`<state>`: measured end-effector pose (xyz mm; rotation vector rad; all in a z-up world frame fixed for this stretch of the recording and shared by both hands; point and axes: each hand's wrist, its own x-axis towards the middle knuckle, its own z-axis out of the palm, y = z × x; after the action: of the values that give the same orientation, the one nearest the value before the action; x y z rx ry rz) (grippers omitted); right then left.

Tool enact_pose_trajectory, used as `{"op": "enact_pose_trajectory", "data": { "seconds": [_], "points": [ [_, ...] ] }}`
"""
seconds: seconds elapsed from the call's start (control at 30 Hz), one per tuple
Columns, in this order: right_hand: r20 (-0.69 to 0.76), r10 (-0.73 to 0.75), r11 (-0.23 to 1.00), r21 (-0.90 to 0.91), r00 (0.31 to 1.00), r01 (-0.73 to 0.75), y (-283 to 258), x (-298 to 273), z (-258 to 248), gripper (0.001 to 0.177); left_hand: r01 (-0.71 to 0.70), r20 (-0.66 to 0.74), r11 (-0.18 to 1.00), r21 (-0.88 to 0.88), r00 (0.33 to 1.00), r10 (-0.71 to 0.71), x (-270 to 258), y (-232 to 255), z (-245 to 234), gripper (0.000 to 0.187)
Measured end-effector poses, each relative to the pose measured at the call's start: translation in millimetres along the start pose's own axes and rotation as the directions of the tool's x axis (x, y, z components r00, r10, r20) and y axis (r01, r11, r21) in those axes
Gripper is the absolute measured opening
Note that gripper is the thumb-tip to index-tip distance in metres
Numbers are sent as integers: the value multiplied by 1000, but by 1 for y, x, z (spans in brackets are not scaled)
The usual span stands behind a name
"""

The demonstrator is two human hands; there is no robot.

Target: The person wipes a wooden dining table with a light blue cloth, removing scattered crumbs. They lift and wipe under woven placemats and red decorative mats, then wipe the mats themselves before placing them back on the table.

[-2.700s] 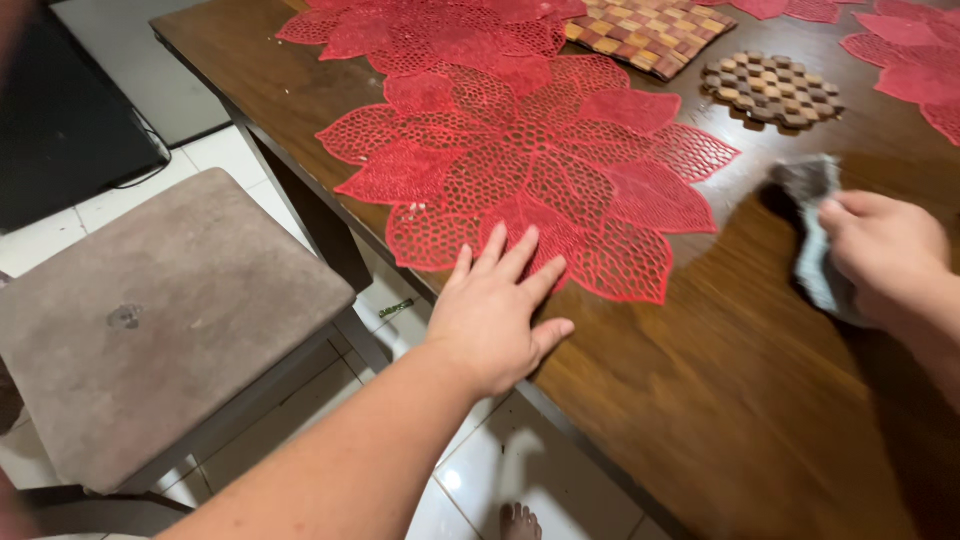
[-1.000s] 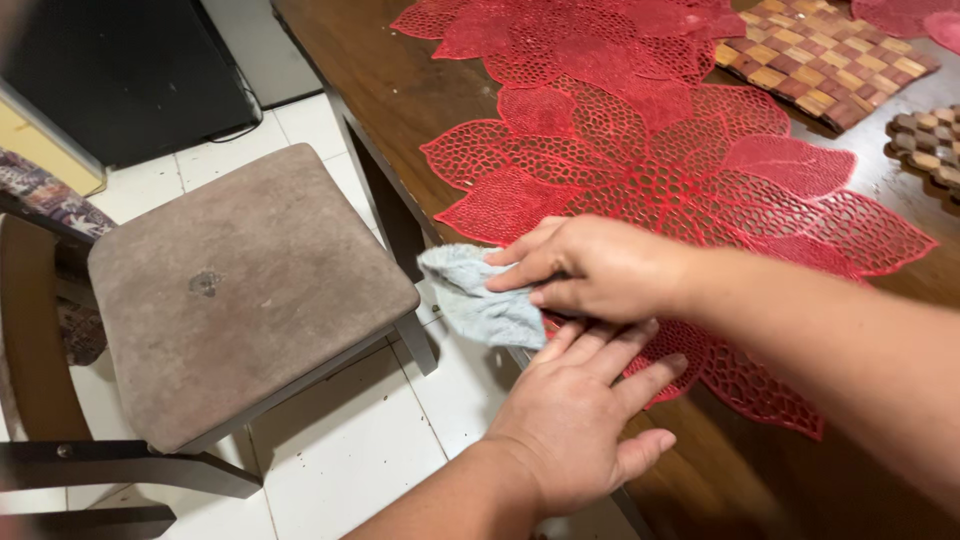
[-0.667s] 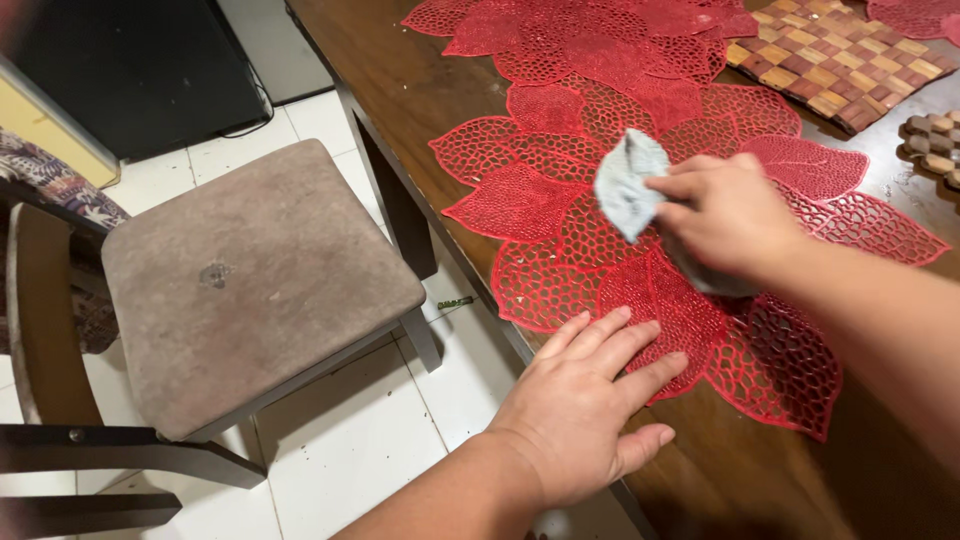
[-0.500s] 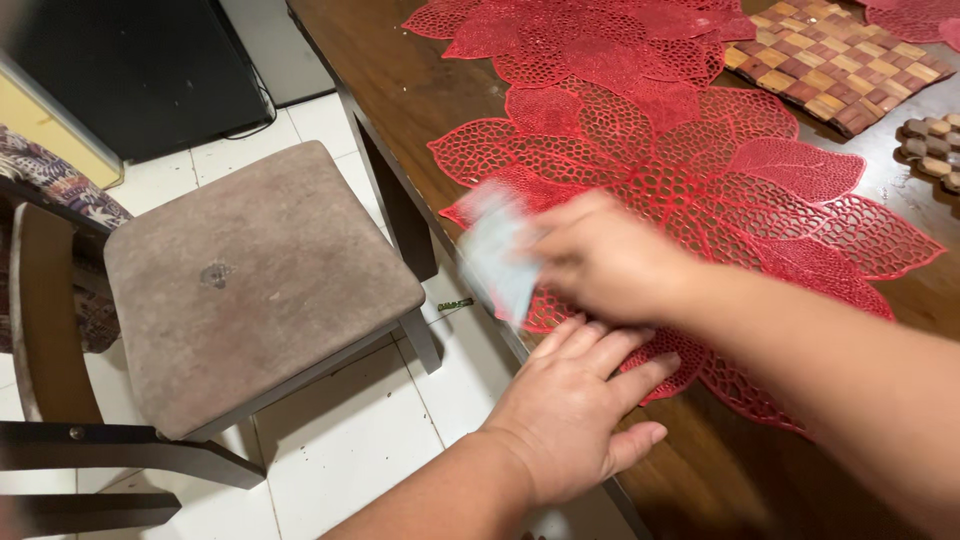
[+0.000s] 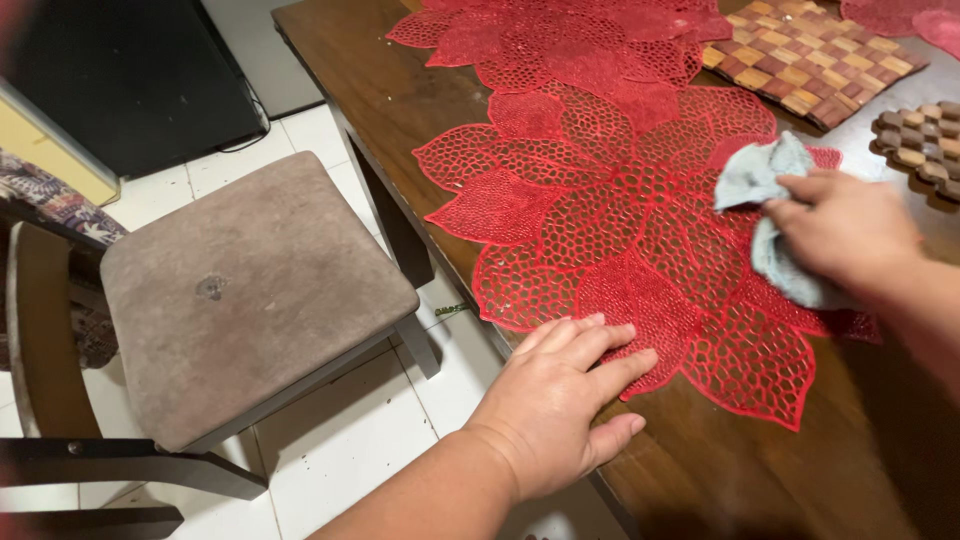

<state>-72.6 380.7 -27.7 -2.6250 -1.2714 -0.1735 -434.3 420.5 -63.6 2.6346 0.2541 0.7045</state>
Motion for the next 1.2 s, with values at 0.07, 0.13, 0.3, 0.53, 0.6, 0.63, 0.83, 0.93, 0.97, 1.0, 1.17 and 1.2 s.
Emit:
{"op": "enact_pose_trajectory", "data": {
  "seconds": [0.07, 0.13, 0.3, 0.53, 0.6, 0.63, 0.83, 0.93, 0.97, 1.0, 1.17, 1.2],
  "points": [
    [36, -120, 991, 63, 992, 118, -28, -5, 6, 42, 1, -16, 1000, 4, 1000, -1, 1, 1, 0, 54],
    [154, -189, 963, 223, 970, 153, -67, -27, 13, 34, -11, -32, 1000, 10, 999, 12, 2, 2, -1, 54],
    [-207, -755, 598, 174, 623, 782, -116, -70, 25, 45, -1, -9, 1000, 2, 1000, 1, 4, 4, -6, 48],
    [15, -135, 980, 152, 991, 131, 49, -38, 1, 45, 20, 41, 999, 48, 999, -22, 17, 10, -15, 46],
    [-63, -82, 997, 2, 995, 82, 77, -34, -2, 46, 37, 43, 998, 54, 998, -39, 21, 12, -16, 41],
    [-81, -75, 997, -30, 994, 73, 79, -37, -2, 47, 44, 43, 997, 57, 998, -46, 23, 13, -15, 39],
    [106, -106, 954, 291, 989, 71, -29, -114, -6, 29, 164, 83, 980, 110, 981, -174, 39, 15, -11, 17],
    [-214, -447, 841, 232, 869, 490, -58, -165, -13, 38, 268, 16, 959, 95, 963, -270, 58, 10, -2, 17],
    [-338, -568, 757, 143, 750, 638, -58, -171, -13, 43, 288, 23, 951, 115, 956, -293, 63, 7, 1, 16],
    [-313, -537, 782, 165, 783, 602, -50, -173, -13, 43, 308, 30, 942, 136, 949, -315, 68, 4, 3, 18],
    [-2, -96, 971, 219, 995, 94, 42, -136, -24, 34, 206, -17, 927, 312, 977, -212, 76, -5, 12, 62],
    [-62, -57, 989, 131, 996, 65, 56, -127, -25, 37, 246, 85, 910, 333, 954, -288, 77, -5, 14, 65]
  ]
}}
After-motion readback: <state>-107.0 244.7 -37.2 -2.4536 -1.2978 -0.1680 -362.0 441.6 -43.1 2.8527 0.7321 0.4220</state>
